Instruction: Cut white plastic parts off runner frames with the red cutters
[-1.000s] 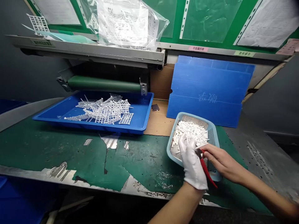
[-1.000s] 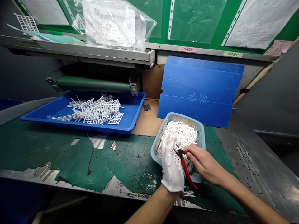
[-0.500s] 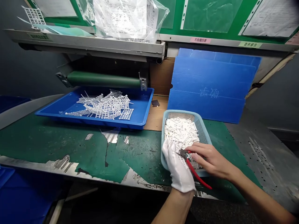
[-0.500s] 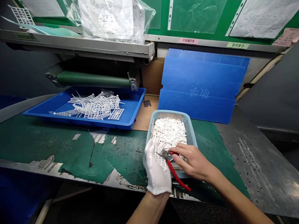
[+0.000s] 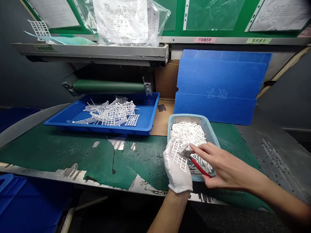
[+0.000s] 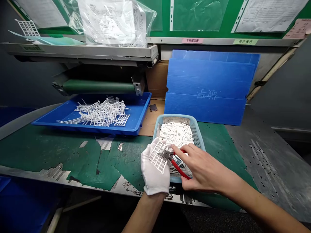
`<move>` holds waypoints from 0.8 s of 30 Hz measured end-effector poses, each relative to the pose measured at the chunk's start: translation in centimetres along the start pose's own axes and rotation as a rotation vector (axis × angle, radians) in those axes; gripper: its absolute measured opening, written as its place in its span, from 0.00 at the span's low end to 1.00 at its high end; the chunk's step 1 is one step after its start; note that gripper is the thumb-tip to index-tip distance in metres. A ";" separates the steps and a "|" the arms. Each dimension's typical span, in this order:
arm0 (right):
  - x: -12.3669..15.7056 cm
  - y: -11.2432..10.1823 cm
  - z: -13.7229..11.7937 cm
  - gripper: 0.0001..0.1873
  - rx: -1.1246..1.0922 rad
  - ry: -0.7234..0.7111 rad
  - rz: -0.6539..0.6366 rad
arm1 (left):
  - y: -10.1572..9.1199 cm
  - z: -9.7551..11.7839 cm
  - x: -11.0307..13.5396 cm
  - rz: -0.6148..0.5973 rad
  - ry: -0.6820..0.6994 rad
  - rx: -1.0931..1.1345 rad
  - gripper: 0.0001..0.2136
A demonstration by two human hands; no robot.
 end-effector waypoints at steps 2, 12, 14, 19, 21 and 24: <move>-0.3 -0.2 -0.1 0.45 0.081 -0.052 0.041 | 0.0 0.2 -0.3 -0.002 0.012 -0.019 0.17; -1.4 -0.7 -1.1 0.33 0.184 -0.072 0.158 | 0.7 0.5 -0.6 -0.011 -0.003 0.010 0.17; -1.4 -0.6 -1.0 0.35 0.163 -0.089 0.163 | 0.7 0.9 -0.4 -0.024 0.019 0.015 0.17; -1.4 -0.7 -0.4 0.33 0.046 -0.093 0.242 | 0.7 1.9 0.0 -0.138 0.110 -0.036 0.19; -1.6 -0.7 -0.6 0.28 0.051 -0.096 0.273 | 0.7 2.4 0.1 -0.160 0.151 -0.077 0.19; -1.9 -0.9 -1.4 0.25 0.136 -0.095 0.339 | 0.6 3.5 0.2 -0.163 0.231 -0.094 0.19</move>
Point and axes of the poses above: each hand's wrist, its own x-axis away from the middle knuckle, its own y-axis out of the palm, z = x × y, the point moved 8 cm from there along -x, towards the middle knuckle, and after that the axes turned 7 degrees about -x, right-handed, at the moved point
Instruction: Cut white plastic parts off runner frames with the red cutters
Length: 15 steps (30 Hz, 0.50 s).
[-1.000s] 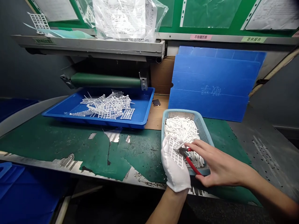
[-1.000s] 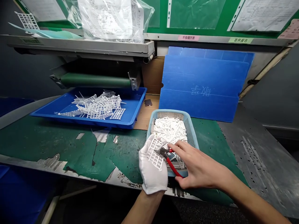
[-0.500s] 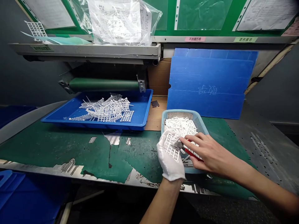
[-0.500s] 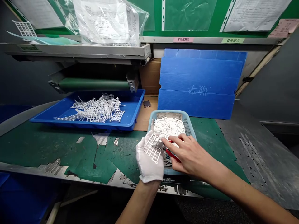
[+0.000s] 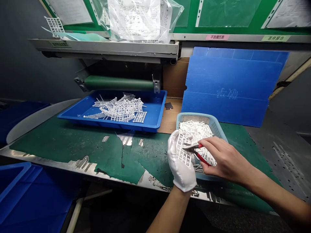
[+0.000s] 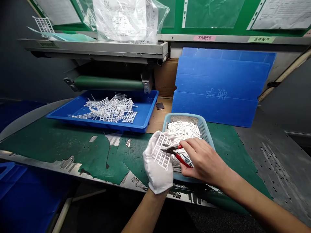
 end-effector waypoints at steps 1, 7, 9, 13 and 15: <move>-0.2 -0.2 -0.2 0.24 0.024 -0.001 0.020 | 0.0 0.3 -0.1 0.001 0.011 0.006 0.20; -1.1 -1.3 0.0 0.23 -0.059 0.025 -0.079 | 0.5 1.2 -0.5 -0.029 0.044 -0.021 0.22; -1.1 -1.9 0.9 0.22 -0.073 0.031 -0.166 | 0.3 2.0 -0.7 -0.031 0.117 -0.063 0.21; -1.2 -3.6 3.9 0.21 0.070 0.082 -0.200 | -0.8 3.2 -0.5 -0.007 0.259 -0.144 0.23; -1.6 -4.0 5.4 0.19 0.251 0.156 -0.115 | -1.1 2.9 -0.2 -0.023 0.254 -0.185 0.24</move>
Point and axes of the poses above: each hand's wrist, its own x-axis away from the middle knuckle, its own y-axis out of the palm, z = x × y, the point moved 8 cm from there along -x, towards the middle knuckle, and after that the axes turned 7 degrees about -x, right-handed, at the moved point
